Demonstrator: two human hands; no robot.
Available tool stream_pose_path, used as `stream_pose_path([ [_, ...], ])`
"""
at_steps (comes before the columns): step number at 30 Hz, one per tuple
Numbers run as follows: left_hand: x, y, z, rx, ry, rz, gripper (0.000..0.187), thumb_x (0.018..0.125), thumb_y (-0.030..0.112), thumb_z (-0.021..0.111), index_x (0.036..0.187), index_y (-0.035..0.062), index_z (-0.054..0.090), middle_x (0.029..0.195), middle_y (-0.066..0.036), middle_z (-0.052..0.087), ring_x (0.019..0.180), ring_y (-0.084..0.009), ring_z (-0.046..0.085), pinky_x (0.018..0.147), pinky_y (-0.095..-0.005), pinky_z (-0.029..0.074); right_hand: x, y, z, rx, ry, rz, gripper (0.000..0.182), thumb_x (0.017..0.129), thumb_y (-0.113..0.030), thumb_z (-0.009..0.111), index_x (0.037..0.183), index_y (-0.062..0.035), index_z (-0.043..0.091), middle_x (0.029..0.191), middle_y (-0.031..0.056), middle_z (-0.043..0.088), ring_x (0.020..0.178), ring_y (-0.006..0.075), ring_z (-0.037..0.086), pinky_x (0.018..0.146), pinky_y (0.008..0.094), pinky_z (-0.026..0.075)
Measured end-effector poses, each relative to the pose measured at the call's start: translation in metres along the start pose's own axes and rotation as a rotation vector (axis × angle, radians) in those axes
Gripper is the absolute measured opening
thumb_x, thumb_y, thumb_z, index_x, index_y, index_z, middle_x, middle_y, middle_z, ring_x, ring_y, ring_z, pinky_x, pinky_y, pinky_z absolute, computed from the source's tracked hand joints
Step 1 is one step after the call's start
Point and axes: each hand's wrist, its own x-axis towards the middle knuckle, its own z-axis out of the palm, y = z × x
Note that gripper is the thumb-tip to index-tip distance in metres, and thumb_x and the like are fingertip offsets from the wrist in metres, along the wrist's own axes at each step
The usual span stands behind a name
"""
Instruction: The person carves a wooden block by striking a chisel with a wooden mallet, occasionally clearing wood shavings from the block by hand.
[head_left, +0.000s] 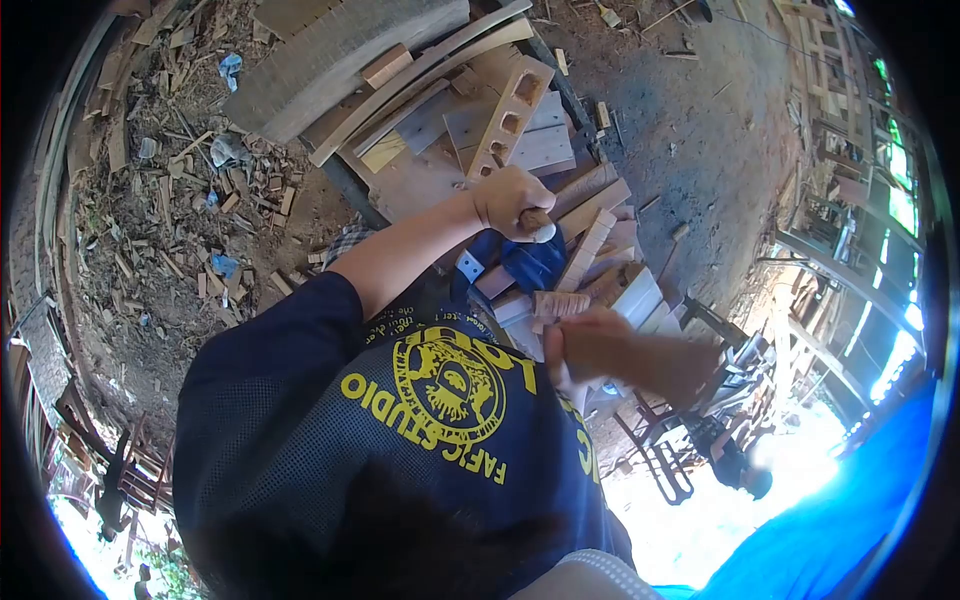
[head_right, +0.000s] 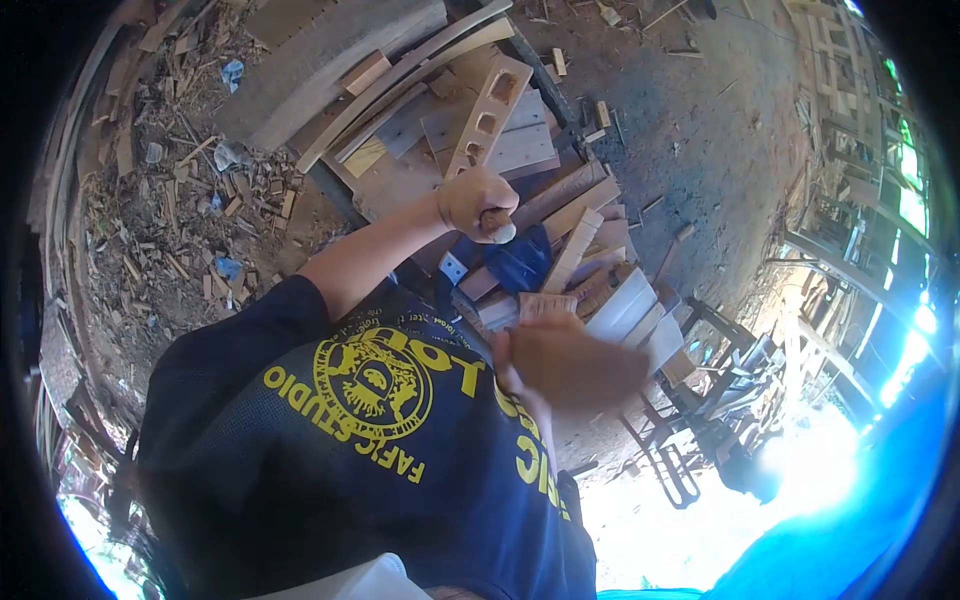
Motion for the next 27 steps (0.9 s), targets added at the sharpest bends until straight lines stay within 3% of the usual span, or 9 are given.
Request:
stream_pose_path([
  [4,-0.001,0.002,0.001,-0.064,0.078,0.036,0.031,0.067,0.034,0.074,0.07,0.0125,0.051,0.062,-0.007,0.055,0.056,-0.0315,0.057,0.05,-0.0429,0.042,-0.012,0.019,0.014,0.069,0.071,-0.188,0.041,0.069,-0.015,0.077,0.099,0.0001,0.054,0.093,0.0136,0.067,0.082,0.0271,0.066,0.076,0.035,0.05],
  [6,-0.006,-0.011,0.008,-0.201,-0.004,0.105,0.028,0.065,0.032,0.073,0.067,0.0128,0.053,0.058,-0.008,0.051,0.056,-0.0324,0.057,0.05,-0.043,0.042,-0.012,0.016,0.023,-0.162,-0.137,0.278,0.046,0.068,-0.02,0.077,0.103,-0.0009,0.053,0.09,0.0172,0.067,0.079,0.033,0.066,0.074,0.0386,0.051],
  [9,0.003,-0.009,0.013,-0.099,0.171,0.187,0.028,0.063,0.031,0.073,0.064,0.0132,0.051,0.057,-0.009,0.048,0.056,-0.0333,0.055,0.05,-0.0428,0.042,-0.015,-0.005,0.008,-0.036,0.021,0.228,0.05,0.068,-0.021,0.078,0.107,-0.0032,0.052,0.087,0.0215,0.066,0.076,0.0385,0.066,0.073,0.0411,0.052],
  [10,0.002,-0.007,0.006,-0.037,0.029,0.058,0.026,0.064,0.026,0.073,0.065,0.0133,0.05,0.059,-0.008,0.05,0.055,-0.0326,0.055,0.05,-0.0427,0.042,-0.016,-0.017,0.006,0.07,0.197,0.072,0.047,0.07,-0.023,0.077,0.105,-0.0051,0.053,0.082,0.0214,0.064,0.072,0.0342,0.066,0.068,0.0379,0.052],
  [14,0.008,-0.004,-0.003,-0.045,0.055,0.029,0.025,0.065,0.022,0.072,0.065,0.0131,0.048,0.058,-0.007,0.049,0.055,-0.032,0.055,0.05,-0.0425,0.041,-0.017,-0.007,-0.017,0.098,0.141,-0.162,0.035,0.072,-0.011,0.075,0.1,-0.0066,0.057,0.083,0.0112,0.063,0.073,0.023,0.064,0.065,0.0314,0.052],
  [17,0.013,0.003,-0.008,-0.049,0.119,0.006,0.031,0.069,0.031,0.073,0.062,0.0135,0.048,0.056,-0.008,0.052,0.054,-0.0321,0.057,0.048,-0.0422,0.042,-0.017,0.0,-0.031,0.121,0.086,-0.4,0.027,0.073,0.001,0.073,0.095,-0.0082,0.06,0.084,0.001,0.061,0.074,0.0117,0.061,0.063,0.0249,0.053],
  [20,0.016,0.008,-0.01,-0.045,0.1,0.037,0.031,0.07,0.03,0.073,0.063,0.0134,0.048,0.056,-0.008,0.052,0.054,-0.0318,0.058,0.048,-0.0415,0.042,-0.024,0.001,-0.024,0.065,0.113,-0.356,0.026,0.073,0.001,0.073,0.094,-0.0078,0.06,0.086,0.0016,0.06,0.077,0.0119,0.061,0.066,0.0253,0.053],
  [22,0.017,0.009,-0.011,-0.071,0.06,0.037,0.027,0.066,0.021,0.071,0.065,0.0128,0.046,0.055,-0.007,0.047,0.054,-0.031,0.054,0.049,-0.0421,0.04,-0.033,0.004,-0.014,0.002,0.143,-0.308,0.024,0.074,0.0,0.073,0.094,-0.0074,0.06,0.088,0.0022,0.059,0.079,0.012,0.06,0.069,0.0257,0.053],
  [27,0.019,0.009,-0.009,-0.097,0.05,0.024,0.028,0.066,0.02,0.071,0.062,0.0126,0.045,0.055,-0.007,0.047,0.053,-0.0314,0.054,0.049,-0.042,0.04,-0.061,0.012,0.011,-0.166,0.217,-0.161,0.021,0.075,-0.001,0.073,0.091,-0.0064,0.06,0.092,0.0038,0.057,0.084,0.0123,0.059,0.076,0.0267,0.052],
])
